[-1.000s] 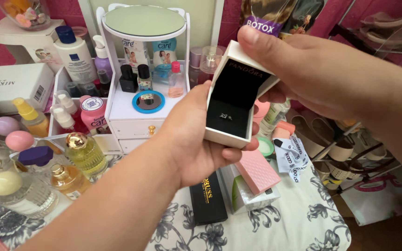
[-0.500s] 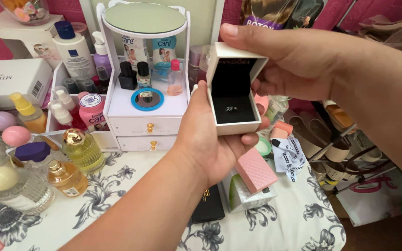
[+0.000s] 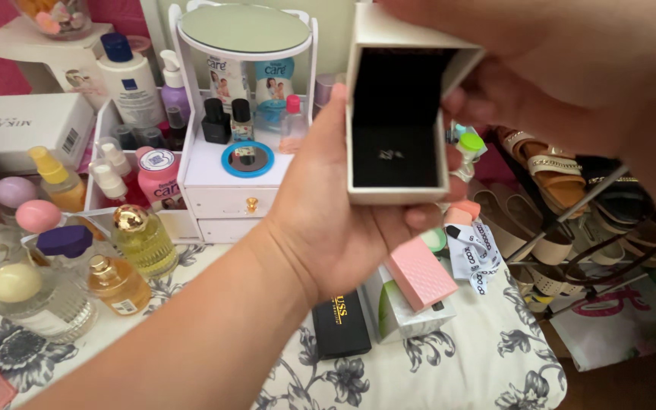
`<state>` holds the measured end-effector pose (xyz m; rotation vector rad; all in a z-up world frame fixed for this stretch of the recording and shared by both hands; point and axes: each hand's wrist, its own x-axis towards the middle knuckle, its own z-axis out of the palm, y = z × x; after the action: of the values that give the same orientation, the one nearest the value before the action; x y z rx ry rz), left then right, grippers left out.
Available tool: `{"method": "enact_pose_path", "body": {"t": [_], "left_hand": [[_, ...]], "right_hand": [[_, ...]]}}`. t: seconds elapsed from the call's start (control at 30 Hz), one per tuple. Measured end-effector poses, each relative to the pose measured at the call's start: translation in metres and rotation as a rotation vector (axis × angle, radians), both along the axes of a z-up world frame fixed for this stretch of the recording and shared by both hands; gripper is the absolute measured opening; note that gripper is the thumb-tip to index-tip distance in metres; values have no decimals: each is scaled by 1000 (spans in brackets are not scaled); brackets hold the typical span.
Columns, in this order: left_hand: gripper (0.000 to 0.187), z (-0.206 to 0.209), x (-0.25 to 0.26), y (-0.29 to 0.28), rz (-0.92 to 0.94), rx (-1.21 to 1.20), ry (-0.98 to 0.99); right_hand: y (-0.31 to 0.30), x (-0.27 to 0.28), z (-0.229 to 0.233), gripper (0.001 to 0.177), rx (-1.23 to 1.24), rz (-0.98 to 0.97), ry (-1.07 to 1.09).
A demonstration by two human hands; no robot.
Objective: The person handles rings, earrings, a necklace, a watch, and sunglasses at a vanity table. They open jewelry and accessory boxes, hold up and turn over small jewelry pieces, and place earrings and a necklace into an open drawer of a small white organizer.
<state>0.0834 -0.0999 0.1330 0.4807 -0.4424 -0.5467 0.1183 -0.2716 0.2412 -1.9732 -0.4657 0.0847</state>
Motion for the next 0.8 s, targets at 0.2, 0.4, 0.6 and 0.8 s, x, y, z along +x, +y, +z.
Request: {"method": "enact_pose_path", "body": {"t": [0.2, 0.4, 0.6, 0.8], "left_hand": [[70, 3, -22, -1, -60, -38, -3], [63, -3, -31, 15, 3, 115, 63], [64, -17, -29, 35, 26, 223, 35], [64, -26, -23, 34, 69, 237, 79]], "right_hand": [[-3, -29, 8, 29, -32, 67, -55], [23, -51, -5, 55, 35, 106, 28], [33, -52, -39, 66, -39, -56, 125], [38, -41, -47, 56, 108, 41, 184]]}}
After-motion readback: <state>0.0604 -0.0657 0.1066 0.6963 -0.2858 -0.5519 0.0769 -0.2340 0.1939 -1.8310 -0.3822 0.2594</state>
